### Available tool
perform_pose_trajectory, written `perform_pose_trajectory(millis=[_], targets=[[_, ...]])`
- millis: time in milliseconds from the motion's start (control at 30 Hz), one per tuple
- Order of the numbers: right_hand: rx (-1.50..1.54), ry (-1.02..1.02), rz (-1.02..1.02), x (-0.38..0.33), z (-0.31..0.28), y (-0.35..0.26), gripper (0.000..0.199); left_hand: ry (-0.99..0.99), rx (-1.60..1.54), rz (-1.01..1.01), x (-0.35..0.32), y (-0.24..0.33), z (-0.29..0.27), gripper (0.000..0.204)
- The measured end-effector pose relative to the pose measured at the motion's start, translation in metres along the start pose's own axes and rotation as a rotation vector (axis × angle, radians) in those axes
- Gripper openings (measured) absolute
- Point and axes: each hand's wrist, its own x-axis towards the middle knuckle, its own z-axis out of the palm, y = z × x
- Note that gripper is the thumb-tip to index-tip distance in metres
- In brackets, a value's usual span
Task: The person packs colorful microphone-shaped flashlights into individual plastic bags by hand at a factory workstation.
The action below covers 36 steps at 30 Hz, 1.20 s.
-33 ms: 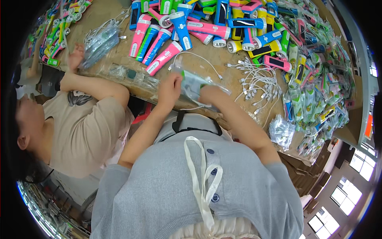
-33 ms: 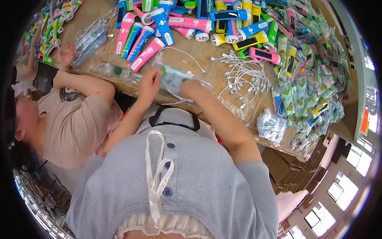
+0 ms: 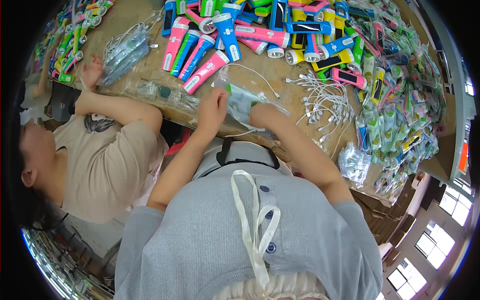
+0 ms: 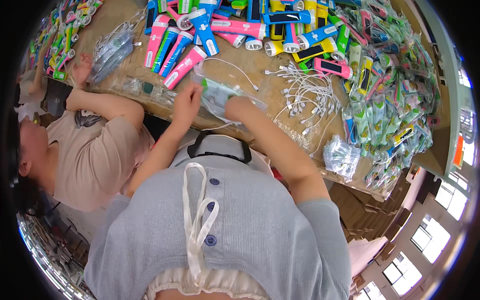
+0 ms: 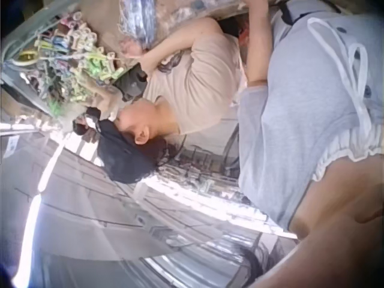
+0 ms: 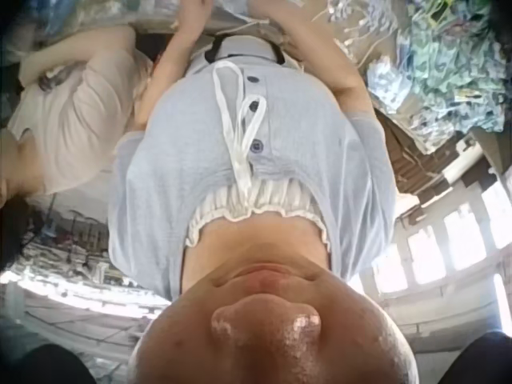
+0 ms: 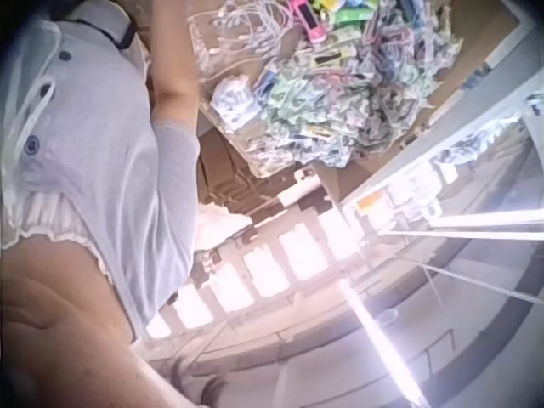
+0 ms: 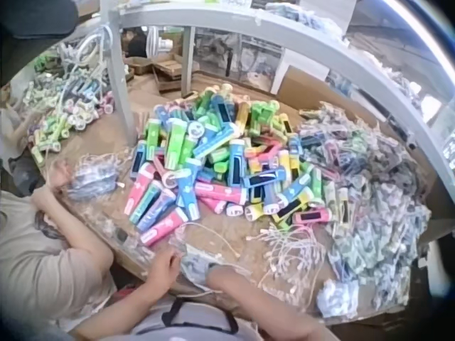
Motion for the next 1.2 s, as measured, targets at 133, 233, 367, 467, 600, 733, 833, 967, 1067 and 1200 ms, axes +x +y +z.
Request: perform_pose_trajectory(millis=[133,233,367,467,600,733,833,967,1067,1200], targets=[[0.639,0.232,-0.359,-0.043,-0.068,-0.001,0.031,-0.063,0.030,0.073,0.011,-0.023,-0.007,0.009],[1.105,0.315,-0.280,-0.062,-0.093,0.001,0.029,-0.212,0.084,-0.024,0.016,-0.031,-0.007,0.011],[1.931,0.484,-0.484,-0.022,-0.068,-0.004,0.034,-0.233,-0.003,-0.118,0.014,-0.027,0.001,0.010],[1.738,0.267,0.034,0.015,-0.012,-0.008,0.040,-0.168,-0.202,-0.159,0.011,-0.026,0.002,0.010],[0.355,0.231,0.000,0.029,0.026,0.003,0.029,-0.073,-0.405,-0.204,0.010,-0.021,0.005,0.009],[-0.252,0.027,-0.012,0.017,0.031,-0.017,0.023,-0.032,-0.395,-0.174,0.005,-0.012,0.011,0.010],[-0.283,-0.073,-0.108,0.000,-0.003,-0.033,0.027,-0.098,-0.243,-0.161,0.006,-0.018,0.004,0.009],[0.369,0.436,-0.181,0.033,-0.066,-0.016,0.030,-0.098,-0.178,-0.131,0.000,-0.026,-0.003,0.010],[0.585,1.121,-0.106,0.100,-0.087,-0.012,0.047,-0.101,-0.108,-0.144,-0.001,-0.012,-0.003,0.011],[0.523,1.041,0.032,0.151,-0.087,-0.007,0.062,-0.124,-0.165,-0.174,-0.003,-0.016,-0.002,0.012]])
